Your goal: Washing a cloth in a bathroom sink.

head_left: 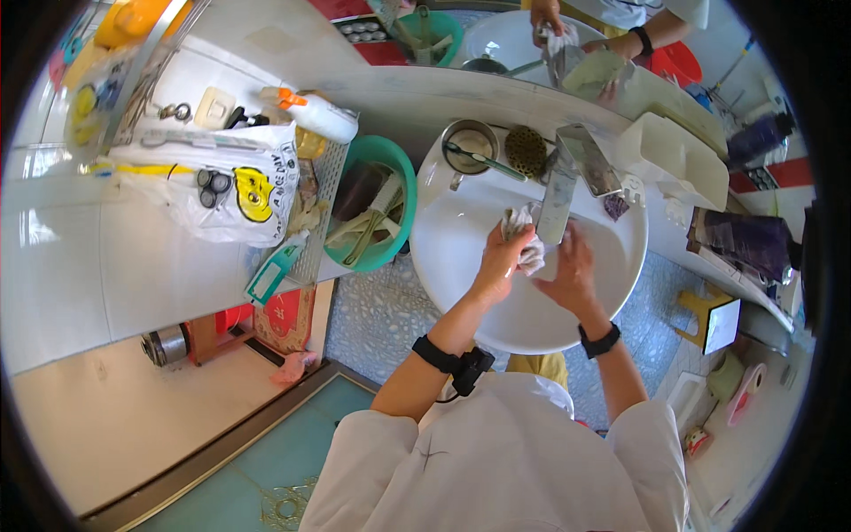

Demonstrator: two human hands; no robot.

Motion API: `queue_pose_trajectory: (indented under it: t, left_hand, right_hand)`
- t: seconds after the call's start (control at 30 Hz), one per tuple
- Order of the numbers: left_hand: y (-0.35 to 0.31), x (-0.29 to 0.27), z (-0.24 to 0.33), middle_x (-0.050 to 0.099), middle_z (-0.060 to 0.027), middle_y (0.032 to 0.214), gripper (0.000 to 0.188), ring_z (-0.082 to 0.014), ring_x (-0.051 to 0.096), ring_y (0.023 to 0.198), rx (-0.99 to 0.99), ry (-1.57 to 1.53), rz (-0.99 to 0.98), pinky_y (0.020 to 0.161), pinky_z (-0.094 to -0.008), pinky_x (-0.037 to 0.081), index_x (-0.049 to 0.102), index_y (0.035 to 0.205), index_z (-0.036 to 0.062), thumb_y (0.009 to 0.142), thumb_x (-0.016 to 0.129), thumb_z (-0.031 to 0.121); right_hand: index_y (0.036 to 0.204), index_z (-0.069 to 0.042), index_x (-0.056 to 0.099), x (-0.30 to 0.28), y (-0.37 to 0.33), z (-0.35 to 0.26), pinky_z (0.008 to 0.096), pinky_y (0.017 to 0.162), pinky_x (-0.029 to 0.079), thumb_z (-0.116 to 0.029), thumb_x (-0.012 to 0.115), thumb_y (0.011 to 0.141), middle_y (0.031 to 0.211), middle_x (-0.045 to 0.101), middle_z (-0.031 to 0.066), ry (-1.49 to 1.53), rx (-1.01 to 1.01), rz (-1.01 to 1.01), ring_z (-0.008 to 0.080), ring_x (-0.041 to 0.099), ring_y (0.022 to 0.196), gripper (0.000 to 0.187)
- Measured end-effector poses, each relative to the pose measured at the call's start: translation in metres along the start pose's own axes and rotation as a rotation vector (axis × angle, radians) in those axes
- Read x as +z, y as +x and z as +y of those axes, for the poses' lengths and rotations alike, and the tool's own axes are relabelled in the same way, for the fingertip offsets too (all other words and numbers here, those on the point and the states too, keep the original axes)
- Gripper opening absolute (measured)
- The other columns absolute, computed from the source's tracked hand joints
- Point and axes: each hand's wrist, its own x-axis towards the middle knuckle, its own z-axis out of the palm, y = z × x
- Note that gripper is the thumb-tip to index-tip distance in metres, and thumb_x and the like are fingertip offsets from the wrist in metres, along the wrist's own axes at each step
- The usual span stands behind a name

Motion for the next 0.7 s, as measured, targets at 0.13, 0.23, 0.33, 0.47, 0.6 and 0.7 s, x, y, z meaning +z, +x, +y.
queue_pose_trajectory:
  t: [0.13,0.23,0.33,0.47,0.6,0.7]
  left_hand:
    - [-0.005,-0.013,-0.006,0.055,-0.0033,0.083,0.029,-0.0156,0.057,0.071,-0.056,-0.129,-0.231,0.052,-0.0296,0.046,0.047,0.100,0.0060,0.076,0.060,0.016]
    - [-0.009,-0.044,0.014,0.056,-0.0084,0.097,0.033,-0.0204,0.058,0.085,-0.020,0.085,0.020,0.071,-0.0330,0.049,0.046,0.107,0.0038,0.078,0.055,0.016]
    - [0.023,-0.107,-0.021,0.048,-0.0142,0.111,0.053,-0.0278,0.054,0.093,0.061,0.029,0.029,0.073,-0.0388,0.048,0.037,0.117,0.0003,0.076,0.058,0.027]
    - [0.017,-0.075,-0.024,0.030,-0.0201,0.125,0.081,-0.0402,0.049,0.098,-0.207,0.135,0.044,0.080,-0.0443,0.044,0.025,0.126,-0.0023,0.071,0.060,0.045]
    - [0.045,-0.051,-0.046,0.031,-0.0200,0.123,0.081,-0.0434,0.046,0.100,-0.729,-0.264,0.196,0.084,-0.0468,0.041,0.027,0.126,0.0007,0.071,0.057,0.052]
    - [0.057,-0.056,-0.073,0.055,-0.0167,0.091,0.040,-0.0296,0.057,0.083,-0.490,-0.653,-0.418,0.077,-0.0437,0.046,0.048,0.099,0.0000,0.081,0.050,0.035]
  right_hand:
    - [0.121,-0.004,0.036,0.091,0.018,0.039,0.0377,0.087,0.037,-0.011,0.069,0.061,0.121,0.040,0.0160,0.645,-0.111,-0.022,0.0311,0.042,0.109,0.069]
    - [0.128,-0.004,0.027,0.121,0.029,0.084,0.0340,0.091,0.034,-0.008,0.068,0.063,0.127,0.036,0.0143,0.536,-0.167,-0.215,0.0263,0.039,0.114,0.076]
    - [0.125,0.000,0.030,0.097,0.045,0.068,0.0311,0.090,0.035,-0.007,0.063,0.069,0.119,0.041,0.0106,1.148,0.072,-0.300,0.0204,0.043,0.107,0.065]
    - [0.125,0.001,0.030,0.078,0.032,0.046,0.0292,0.091,0.034,0.000,0.059,0.068,0.122,0.039,0.0100,1.225,0.359,-0.307,0.0174,0.040,0.110,0.064]
    - [0.118,0.003,0.038,0.029,0.022,0.002,0.0304,0.092,0.033,0.005,0.055,0.065,0.121,0.042,0.0106,1.034,0.418,-0.457,0.0175,0.039,0.112,0.056]
    - [0.109,0.002,0.047,0.004,0.002,-0.005,0.0303,0.087,0.038,0.006,0.056,0.063,0.111,0.048,0.0096,0.810,0.087,-0.347,0.0171,0.047,0.101,0.047]
